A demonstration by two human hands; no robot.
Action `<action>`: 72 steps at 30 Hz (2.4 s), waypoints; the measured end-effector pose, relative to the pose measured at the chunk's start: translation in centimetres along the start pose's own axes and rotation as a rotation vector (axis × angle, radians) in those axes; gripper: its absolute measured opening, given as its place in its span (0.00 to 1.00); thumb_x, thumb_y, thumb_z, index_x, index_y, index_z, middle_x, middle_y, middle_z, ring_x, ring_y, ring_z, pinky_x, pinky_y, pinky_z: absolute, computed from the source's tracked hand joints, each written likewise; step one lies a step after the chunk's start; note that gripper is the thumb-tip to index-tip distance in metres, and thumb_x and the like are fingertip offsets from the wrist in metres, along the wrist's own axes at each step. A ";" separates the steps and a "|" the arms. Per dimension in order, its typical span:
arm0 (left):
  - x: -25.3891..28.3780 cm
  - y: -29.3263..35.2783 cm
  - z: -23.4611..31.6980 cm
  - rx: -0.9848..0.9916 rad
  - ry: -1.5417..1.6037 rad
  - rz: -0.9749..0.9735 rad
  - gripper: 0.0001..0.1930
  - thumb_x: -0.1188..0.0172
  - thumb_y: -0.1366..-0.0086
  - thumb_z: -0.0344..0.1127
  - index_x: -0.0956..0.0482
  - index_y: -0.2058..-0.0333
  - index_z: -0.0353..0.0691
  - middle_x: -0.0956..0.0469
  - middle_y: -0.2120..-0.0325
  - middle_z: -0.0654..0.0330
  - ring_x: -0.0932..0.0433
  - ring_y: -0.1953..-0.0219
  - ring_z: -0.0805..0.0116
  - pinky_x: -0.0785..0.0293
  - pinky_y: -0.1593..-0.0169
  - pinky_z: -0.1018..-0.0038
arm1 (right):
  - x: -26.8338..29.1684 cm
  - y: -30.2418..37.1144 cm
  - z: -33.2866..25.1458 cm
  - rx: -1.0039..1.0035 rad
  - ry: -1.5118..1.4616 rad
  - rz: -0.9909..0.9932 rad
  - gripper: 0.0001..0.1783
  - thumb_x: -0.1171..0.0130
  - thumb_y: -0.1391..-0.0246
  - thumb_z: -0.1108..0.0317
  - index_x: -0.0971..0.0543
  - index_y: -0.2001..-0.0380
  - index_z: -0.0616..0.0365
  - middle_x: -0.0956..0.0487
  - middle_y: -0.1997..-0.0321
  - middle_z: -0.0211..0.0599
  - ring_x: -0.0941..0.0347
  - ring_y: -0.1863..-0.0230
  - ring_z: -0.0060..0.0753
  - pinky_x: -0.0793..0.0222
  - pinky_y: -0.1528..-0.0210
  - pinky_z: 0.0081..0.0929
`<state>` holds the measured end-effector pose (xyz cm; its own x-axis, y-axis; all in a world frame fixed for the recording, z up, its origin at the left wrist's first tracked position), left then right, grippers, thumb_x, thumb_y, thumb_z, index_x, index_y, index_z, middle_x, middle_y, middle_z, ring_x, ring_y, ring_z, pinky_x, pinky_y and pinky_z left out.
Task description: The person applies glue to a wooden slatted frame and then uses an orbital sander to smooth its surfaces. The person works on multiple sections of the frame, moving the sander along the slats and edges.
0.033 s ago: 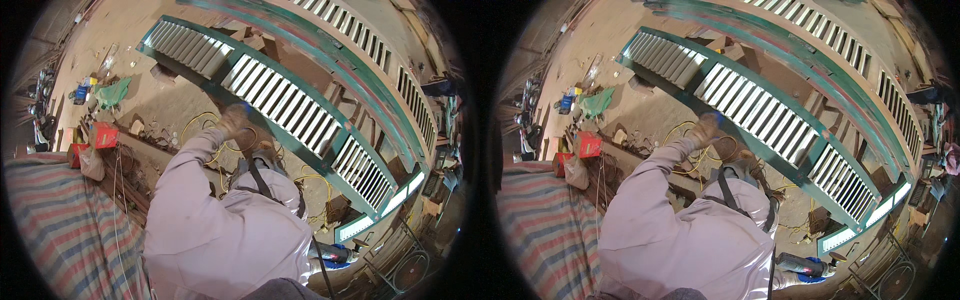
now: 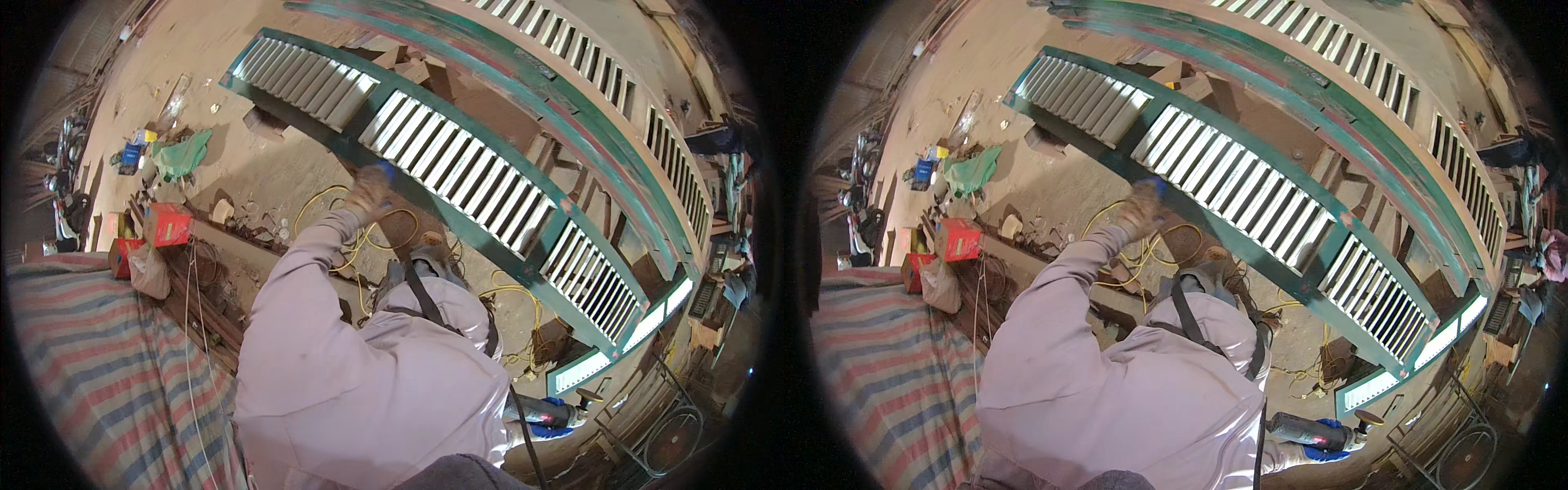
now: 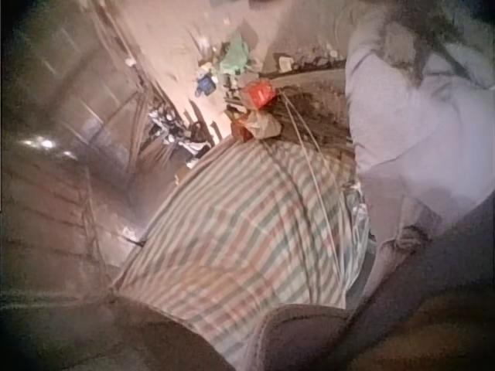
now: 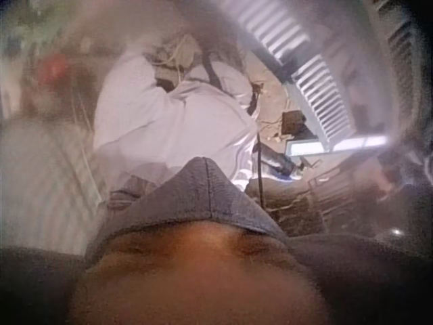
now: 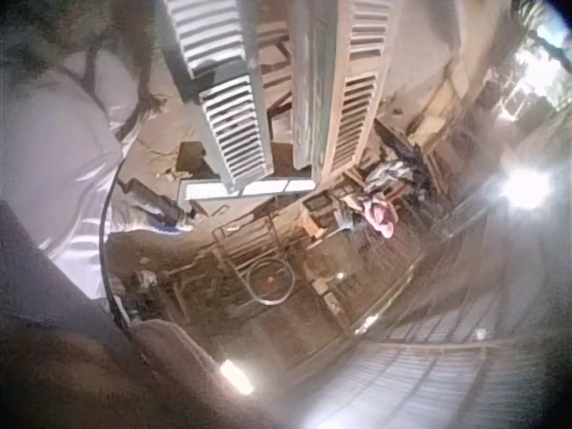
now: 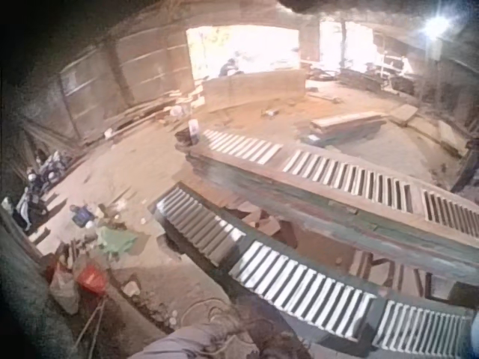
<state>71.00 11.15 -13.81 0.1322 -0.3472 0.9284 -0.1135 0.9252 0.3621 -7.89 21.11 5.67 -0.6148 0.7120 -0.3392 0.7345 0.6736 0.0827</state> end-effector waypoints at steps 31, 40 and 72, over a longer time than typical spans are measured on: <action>13.0 -21.3 -14.9 0.385 -0.463 -0.177 0.32 0.70 0.24 0.51 0.53 0.24 0.55 0.59 0.22 0.65 0.57 0.21 0.57 0.58 0.23 0.49 | -8.8 1.2 -2.4 0.018 0.464 -0.015 0.19 0.48 0.34 0.43 0.24 0.59 0.46 0.23 0.73 0.29 0.25 0.76 0.30 0.26 0.76 0.31; 15.6 -20.1 -14.7 0.455 -0.299 0.120 0.36 0.50 0.28 0.51 0.45 0.28 0.42 0.43 0.29 0.49 0.42 0.29 0.45 0.41 0.30 0.50 | -13.5 -2.0 2.3 -0.365 -0.060 -0.129 0.34 0.42 0.37 0.36 0.23 0.48 0.58 0.17 0.63 0.43 0.18 0.69 0.42 0.16 0.65 0.40; 14.1 1.6 35.3 -0.034 1.772 -0.081 0.28 0.28 0.41 0.32 0.27 0.42 0.36 0.21 0.53 0.63 0.22 0.54 0.71 0.25 0.48 0.72 | -48.8 9.0 15.3 0.015 0.941 -1.089 0.50 0.24 0.54 0.48 0.34 0.32 0.54 0.26 0.42 0.70 0.26 0.41 0.67 0.29 0.38 0.50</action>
<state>37.95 2.35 2.81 0.9431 0.1572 -0.2931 -0.0379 0.9263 0.3750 33.16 -10.59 8.68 -0.8156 -0.2782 0.5073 -0.2165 0.9599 0.1783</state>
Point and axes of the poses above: each hand's wrist, its own y-axis away from the middle knuckle, its own x-axis out of the back of the hand, z = x × y, the point moved 9 cm from there along -y, towards the middle knuckle
